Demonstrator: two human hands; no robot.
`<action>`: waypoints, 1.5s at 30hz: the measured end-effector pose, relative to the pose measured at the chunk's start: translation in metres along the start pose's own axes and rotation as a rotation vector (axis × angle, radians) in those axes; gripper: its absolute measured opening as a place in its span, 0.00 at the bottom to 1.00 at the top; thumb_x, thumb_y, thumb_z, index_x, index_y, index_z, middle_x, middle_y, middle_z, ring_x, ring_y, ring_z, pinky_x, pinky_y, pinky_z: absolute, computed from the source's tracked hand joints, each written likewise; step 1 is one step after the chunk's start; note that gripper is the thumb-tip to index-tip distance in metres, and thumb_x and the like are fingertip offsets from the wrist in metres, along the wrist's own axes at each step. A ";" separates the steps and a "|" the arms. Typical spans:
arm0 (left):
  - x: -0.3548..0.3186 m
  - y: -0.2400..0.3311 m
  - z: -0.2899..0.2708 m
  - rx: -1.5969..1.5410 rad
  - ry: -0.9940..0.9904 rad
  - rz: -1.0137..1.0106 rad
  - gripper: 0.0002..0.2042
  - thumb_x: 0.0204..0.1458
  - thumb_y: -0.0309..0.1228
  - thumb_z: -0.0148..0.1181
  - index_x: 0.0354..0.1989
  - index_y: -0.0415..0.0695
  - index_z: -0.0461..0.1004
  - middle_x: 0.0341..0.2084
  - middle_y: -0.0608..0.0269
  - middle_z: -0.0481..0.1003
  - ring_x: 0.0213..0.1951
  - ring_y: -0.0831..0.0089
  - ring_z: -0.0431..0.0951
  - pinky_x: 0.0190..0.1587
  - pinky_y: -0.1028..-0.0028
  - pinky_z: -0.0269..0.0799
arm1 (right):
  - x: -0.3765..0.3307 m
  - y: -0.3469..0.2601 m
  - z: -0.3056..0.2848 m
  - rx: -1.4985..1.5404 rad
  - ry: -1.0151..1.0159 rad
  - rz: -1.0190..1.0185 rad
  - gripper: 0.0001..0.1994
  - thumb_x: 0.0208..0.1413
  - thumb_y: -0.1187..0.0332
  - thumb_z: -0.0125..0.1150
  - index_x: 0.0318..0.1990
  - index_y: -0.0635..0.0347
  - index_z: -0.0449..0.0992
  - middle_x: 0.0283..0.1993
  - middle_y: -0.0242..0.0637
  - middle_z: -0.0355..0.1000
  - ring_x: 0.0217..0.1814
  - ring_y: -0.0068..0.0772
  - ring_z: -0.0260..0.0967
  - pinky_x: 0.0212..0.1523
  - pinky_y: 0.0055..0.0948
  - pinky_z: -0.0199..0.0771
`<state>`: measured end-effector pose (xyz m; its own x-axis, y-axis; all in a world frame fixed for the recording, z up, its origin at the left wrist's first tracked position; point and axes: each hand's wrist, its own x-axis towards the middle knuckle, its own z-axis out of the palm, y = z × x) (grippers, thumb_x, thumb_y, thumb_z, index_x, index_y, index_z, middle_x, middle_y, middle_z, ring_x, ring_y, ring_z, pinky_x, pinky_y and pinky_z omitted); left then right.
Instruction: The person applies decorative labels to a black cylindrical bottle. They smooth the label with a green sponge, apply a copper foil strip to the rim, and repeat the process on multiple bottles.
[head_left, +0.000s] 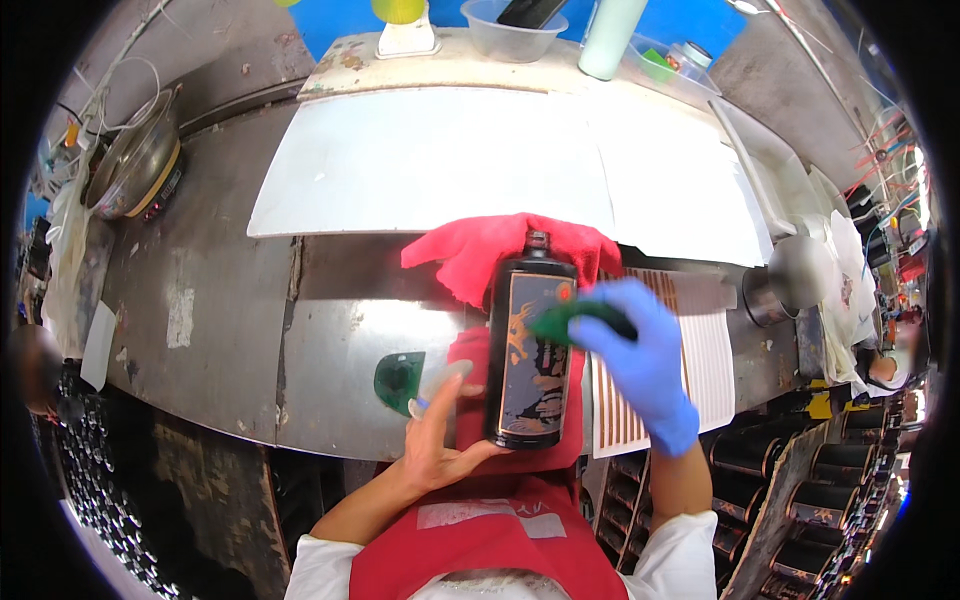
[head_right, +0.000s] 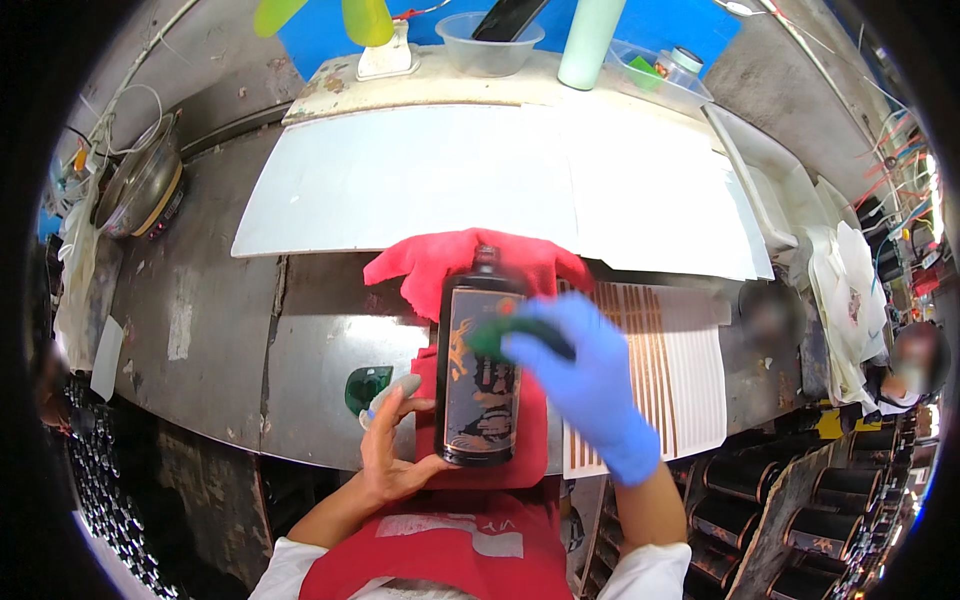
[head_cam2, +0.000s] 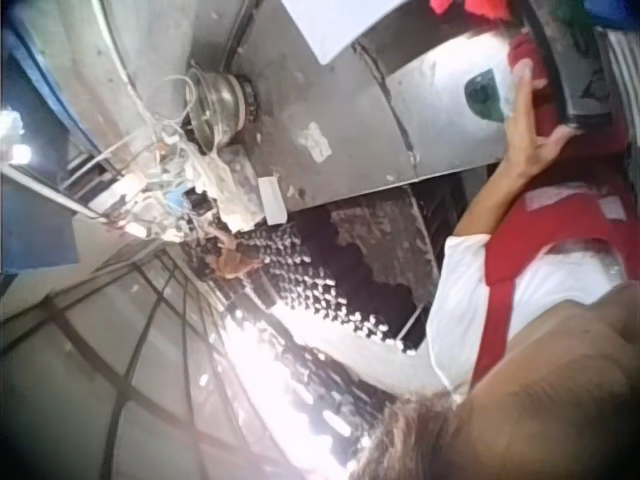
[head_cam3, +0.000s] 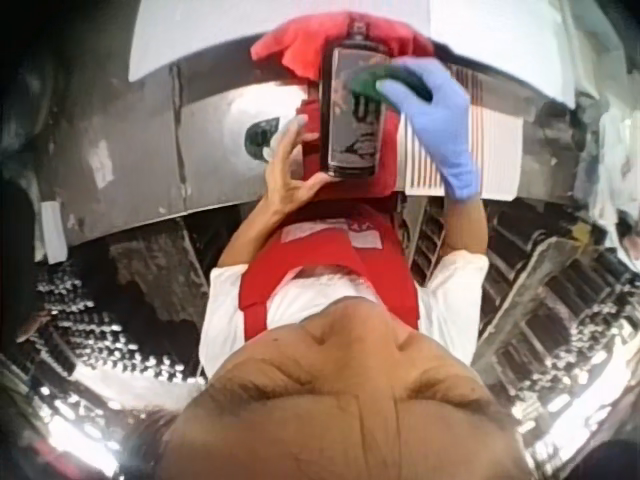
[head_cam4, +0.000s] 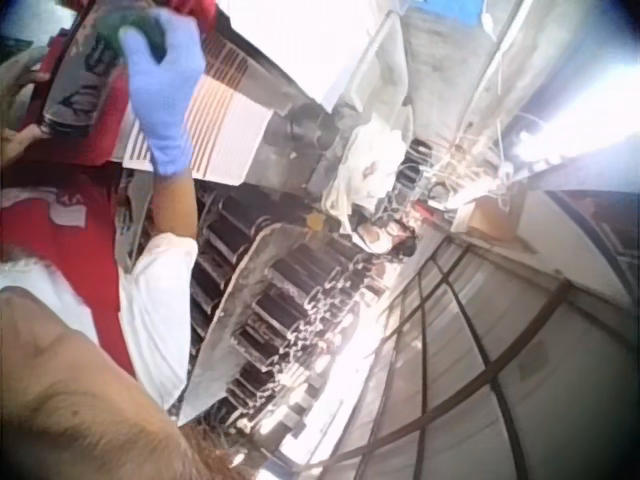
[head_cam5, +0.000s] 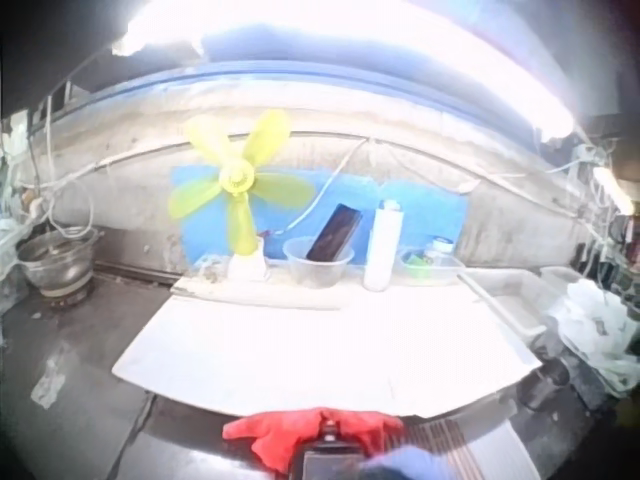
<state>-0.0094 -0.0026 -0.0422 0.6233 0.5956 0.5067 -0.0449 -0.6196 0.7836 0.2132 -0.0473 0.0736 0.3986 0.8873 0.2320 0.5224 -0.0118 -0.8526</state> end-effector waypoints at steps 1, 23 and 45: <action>0.001 0.000 -0.001 -0.027 0.001 -0.002 0.50 0.32 0.32 0.75 0.62 0.34 0.47 0.51 0.39 0.65 0.44 0.56 0.74 0.47 0.62 0.69 | 0.018 0.004 0.001 0.126 0.041 0.097 0.10 0.47 0.74 0.62 0.38 0.64 0.73 0.35 0.36 0.72 0.35 0.24 0.70 0.37 0.24 0.72; 0.047 0.023 -0.011 -0.013 -0.167 0.046 0.36 0.37 0.27 0.68 0.58 0.40 0.60 0.58 0.28 0.49 0.52 0.38 0.66 0.47 0.61 0.70 | 0.076 -0.021 -0.005 -0.588 -0.122 -0.333 0.16 0.43 0.68 0.66 0.42 0.52 0.75 0.33 0.38 0.71 0.31 0.38 0.70 0.33 0.31 0.71; -0.010 0.009 -0.024 0.054 -0.090 0.196 0.27 0.39 0.35 0.69 0.51 0.45 0.70 0.45 0.39 0.70 0.30 0.57 0.78 0.28 0.72 0.74 | 0.014 -0.034 0.010 -0.442 -0.128 -0.382 0.12 0.41 0.78 0.65 0.37 0.62 0.77 0.33 0.40 0.73 0.34 0.32 0.71 0.34 0.25 0.71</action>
<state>-0.0349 -0.0022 -0.0314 0.6737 0.4147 0.6116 -0.1318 -0.7470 0.6517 0.1936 -0.0302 0.1009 0.0409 0.9148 0.4018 0.8861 0.1525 -0.4376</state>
